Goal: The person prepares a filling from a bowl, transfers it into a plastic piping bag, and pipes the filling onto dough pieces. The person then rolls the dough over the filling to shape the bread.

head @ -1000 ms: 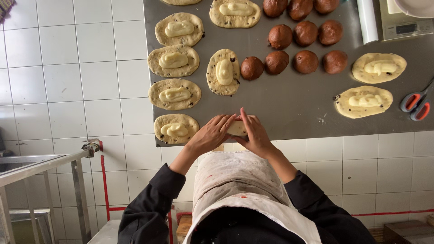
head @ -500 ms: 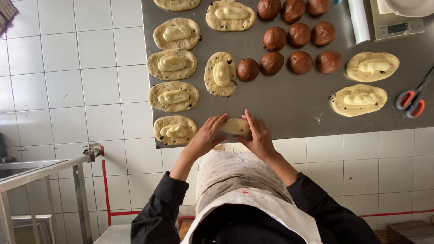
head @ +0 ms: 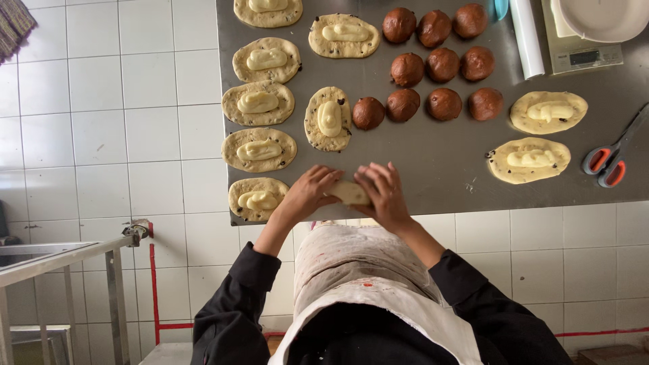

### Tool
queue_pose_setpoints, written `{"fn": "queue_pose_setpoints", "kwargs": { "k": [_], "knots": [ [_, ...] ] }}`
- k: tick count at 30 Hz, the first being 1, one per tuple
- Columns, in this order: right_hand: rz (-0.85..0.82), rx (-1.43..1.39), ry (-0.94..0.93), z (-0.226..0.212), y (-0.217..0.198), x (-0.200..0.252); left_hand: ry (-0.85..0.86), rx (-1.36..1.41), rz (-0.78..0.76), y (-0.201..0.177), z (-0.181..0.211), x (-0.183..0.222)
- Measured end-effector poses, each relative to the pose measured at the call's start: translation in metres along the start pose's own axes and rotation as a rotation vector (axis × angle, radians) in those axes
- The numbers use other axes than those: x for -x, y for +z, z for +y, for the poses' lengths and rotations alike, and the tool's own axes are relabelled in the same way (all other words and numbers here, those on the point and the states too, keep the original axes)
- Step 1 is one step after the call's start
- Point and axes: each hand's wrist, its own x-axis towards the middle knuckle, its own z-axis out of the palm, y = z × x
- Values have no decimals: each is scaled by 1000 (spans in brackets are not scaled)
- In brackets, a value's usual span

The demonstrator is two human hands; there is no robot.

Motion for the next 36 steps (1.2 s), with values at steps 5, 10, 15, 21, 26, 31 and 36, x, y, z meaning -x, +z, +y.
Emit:
{"fn": "queue_pose_setpoints", "kwargs": {
  "k": [5,10,15,21,26,31,36],
  "knots": [
    [-306,-616,86,1,-31,-41,-105,145,361,-12,17,11],
    [-305,-586,-117,-6,0,-53,-392,393,772,26,28,51],
    [-334,-661,-100,-10,2,-45,-540,597,909,65,35,65],
    [-305,-731,99,-28,-3,-44,-522,741,956,77,45,51],
    [-489,-1888,850,11,-38,-27,-415,919,978,71,53,17],
    [348,-1959,870,74,-105,16,-313,924,817,85,59,-29],
    [257,-580,656,124,-105,34,-320,795,521,120,78,-81]
  ]
}}
